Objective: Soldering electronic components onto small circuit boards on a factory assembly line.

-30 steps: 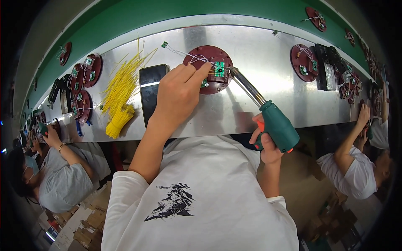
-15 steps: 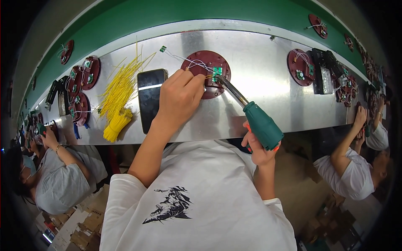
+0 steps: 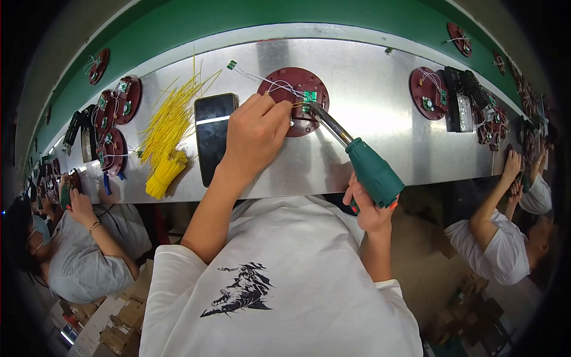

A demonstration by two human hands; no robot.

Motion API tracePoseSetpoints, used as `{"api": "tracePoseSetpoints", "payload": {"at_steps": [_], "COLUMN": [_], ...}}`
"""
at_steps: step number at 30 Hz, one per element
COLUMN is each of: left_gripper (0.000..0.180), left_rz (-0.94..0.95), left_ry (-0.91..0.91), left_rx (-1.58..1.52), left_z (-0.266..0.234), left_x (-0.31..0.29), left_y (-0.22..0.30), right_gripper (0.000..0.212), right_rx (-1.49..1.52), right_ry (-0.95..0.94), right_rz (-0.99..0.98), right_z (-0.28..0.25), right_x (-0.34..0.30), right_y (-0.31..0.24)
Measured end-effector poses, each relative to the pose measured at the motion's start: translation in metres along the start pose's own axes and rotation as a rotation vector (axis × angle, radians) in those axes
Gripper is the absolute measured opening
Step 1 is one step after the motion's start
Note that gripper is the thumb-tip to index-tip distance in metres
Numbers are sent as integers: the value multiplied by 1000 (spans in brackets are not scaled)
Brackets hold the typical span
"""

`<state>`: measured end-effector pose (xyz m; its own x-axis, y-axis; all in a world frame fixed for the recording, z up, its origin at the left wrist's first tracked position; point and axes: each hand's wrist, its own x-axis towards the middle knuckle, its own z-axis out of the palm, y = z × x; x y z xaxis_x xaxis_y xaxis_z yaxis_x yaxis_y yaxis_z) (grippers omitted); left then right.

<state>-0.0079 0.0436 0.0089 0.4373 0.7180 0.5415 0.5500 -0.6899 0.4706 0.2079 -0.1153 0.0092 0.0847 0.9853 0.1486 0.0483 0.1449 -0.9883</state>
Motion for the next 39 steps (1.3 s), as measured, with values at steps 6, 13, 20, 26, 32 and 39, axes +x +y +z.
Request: {"api": "tracePoseSetpoints", "payload": {"at_steps": [6,13,20,26,32,39], "left_gripper": [11,12,14,15,15,20], "left_rz": [3,0,-6,14,11,7], "left_ry": [5,0,-18,19,23,34], "left_rx": [-11,7,6,13,11,65], "left_z": [0,1,-1,0,-1,-7], "left_x": [0,-1,0,-1,-2,8], "left_y": [1,0,2,2,2,13], "right_gripper": [35,40,37,35,35,37], "right_rx": [8,0,41,115,134,163], "right_ry": [62,164,219,302,323,400], "right_rz": [-20,-38,-16,-31,-19,-89], "right_z": [3,0,-3,-2,-3,-5], "right_x": [-5,-3,-4,-3,-3,-2], "right_y": [-1,-1,-1,2,3,10]}}
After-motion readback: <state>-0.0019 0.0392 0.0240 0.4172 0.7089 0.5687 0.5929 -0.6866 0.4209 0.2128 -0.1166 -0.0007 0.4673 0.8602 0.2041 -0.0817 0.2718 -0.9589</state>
